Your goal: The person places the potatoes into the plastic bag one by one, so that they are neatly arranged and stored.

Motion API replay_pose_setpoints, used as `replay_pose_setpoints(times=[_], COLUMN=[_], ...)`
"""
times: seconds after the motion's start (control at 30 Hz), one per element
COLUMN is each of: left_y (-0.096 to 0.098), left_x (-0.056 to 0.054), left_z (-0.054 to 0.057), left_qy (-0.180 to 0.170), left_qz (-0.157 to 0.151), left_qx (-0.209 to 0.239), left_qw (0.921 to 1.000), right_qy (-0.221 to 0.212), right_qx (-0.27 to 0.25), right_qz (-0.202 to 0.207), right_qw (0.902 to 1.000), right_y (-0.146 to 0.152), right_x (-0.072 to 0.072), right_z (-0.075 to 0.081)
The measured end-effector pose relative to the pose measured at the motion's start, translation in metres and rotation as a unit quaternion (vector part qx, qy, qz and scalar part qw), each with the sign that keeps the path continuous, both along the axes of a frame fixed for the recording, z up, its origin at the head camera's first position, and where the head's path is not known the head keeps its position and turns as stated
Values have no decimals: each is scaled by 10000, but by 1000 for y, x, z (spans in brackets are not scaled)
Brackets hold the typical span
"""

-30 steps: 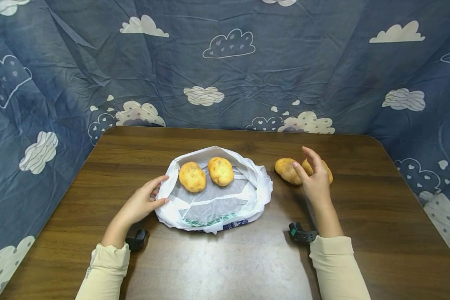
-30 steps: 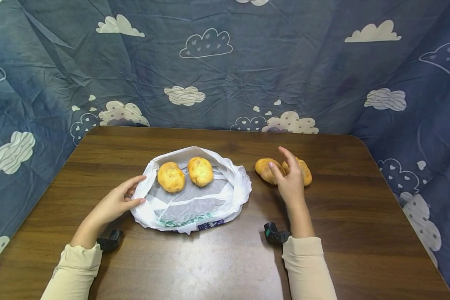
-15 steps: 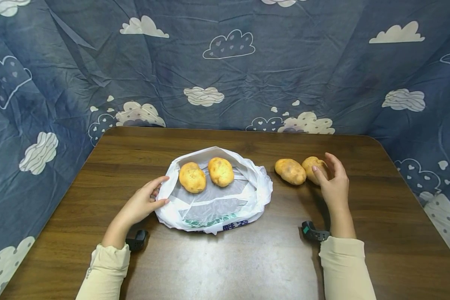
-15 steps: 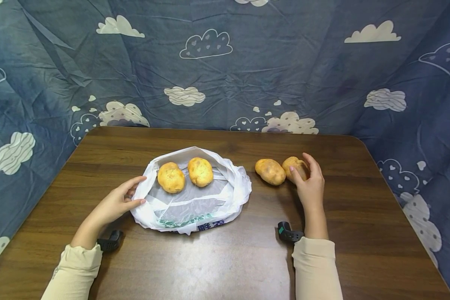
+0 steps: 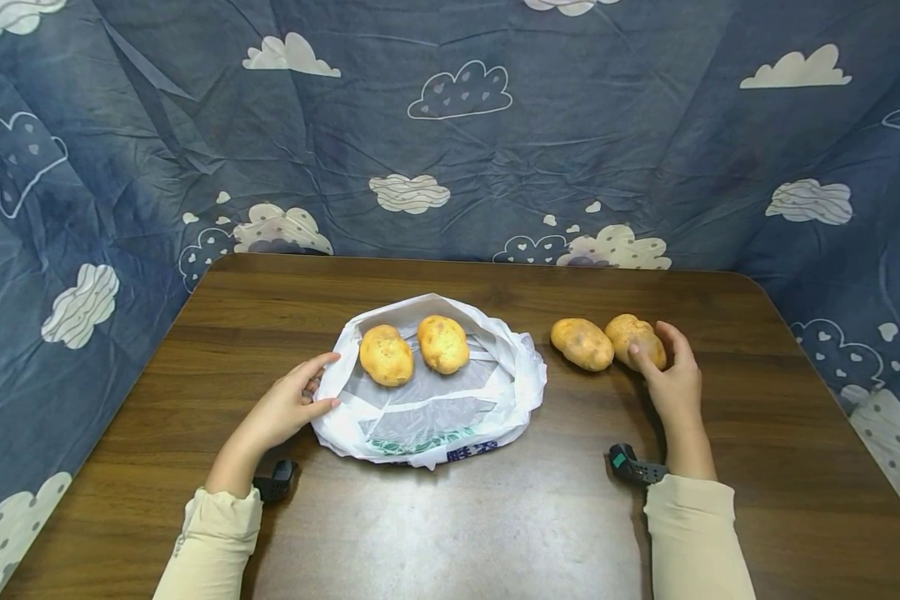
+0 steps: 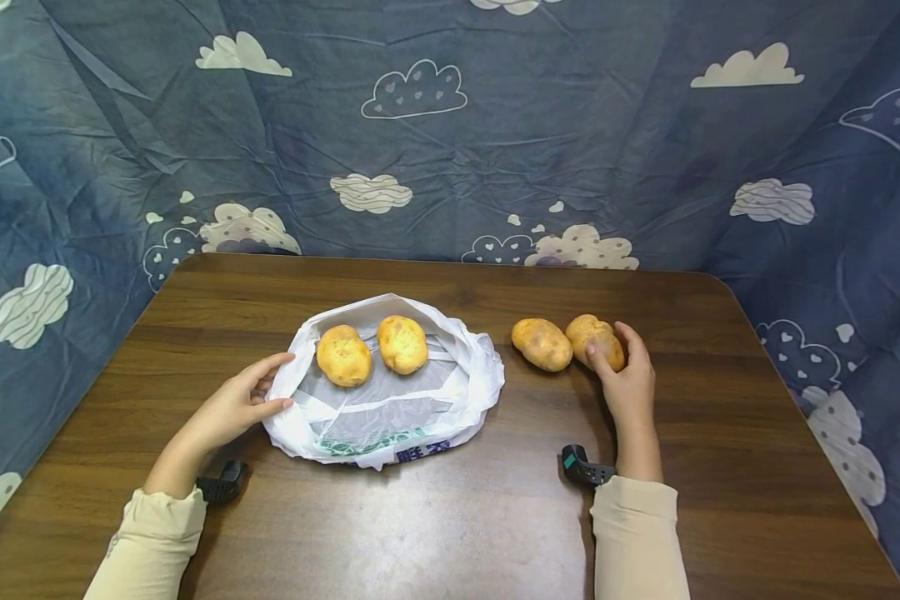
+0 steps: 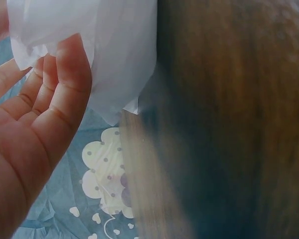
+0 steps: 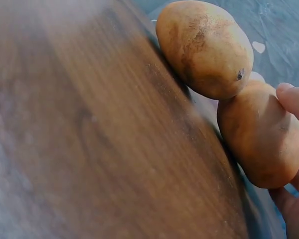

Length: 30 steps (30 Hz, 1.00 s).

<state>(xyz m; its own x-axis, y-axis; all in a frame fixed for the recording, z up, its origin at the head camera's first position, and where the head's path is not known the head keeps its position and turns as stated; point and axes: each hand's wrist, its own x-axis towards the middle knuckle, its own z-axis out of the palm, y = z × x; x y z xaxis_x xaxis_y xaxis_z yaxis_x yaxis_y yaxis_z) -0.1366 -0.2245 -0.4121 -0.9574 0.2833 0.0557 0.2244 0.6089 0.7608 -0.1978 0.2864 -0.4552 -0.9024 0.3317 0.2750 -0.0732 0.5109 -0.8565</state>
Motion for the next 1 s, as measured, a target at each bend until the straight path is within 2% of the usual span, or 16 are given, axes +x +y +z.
replay_pose_setpoints(times=[0.47,0.7,1.0], left_y=[0,0,-1], left_x=[0,0,0], left_z=[-1,0,0], left_qy=[-3,10,-12], left_qz=[20,12,4], left_qx=[-69,-77,-83], left_qw=[10000,10000,10000], right_qy=[-425,-269,380], right_qx=[47,-26,133], right_qz=[-8,-196,-377], right_qw=[9991,9994,9985], right_y=[2,1,-1], right_x=[0,1,0], right_z=[-6,-4,0])
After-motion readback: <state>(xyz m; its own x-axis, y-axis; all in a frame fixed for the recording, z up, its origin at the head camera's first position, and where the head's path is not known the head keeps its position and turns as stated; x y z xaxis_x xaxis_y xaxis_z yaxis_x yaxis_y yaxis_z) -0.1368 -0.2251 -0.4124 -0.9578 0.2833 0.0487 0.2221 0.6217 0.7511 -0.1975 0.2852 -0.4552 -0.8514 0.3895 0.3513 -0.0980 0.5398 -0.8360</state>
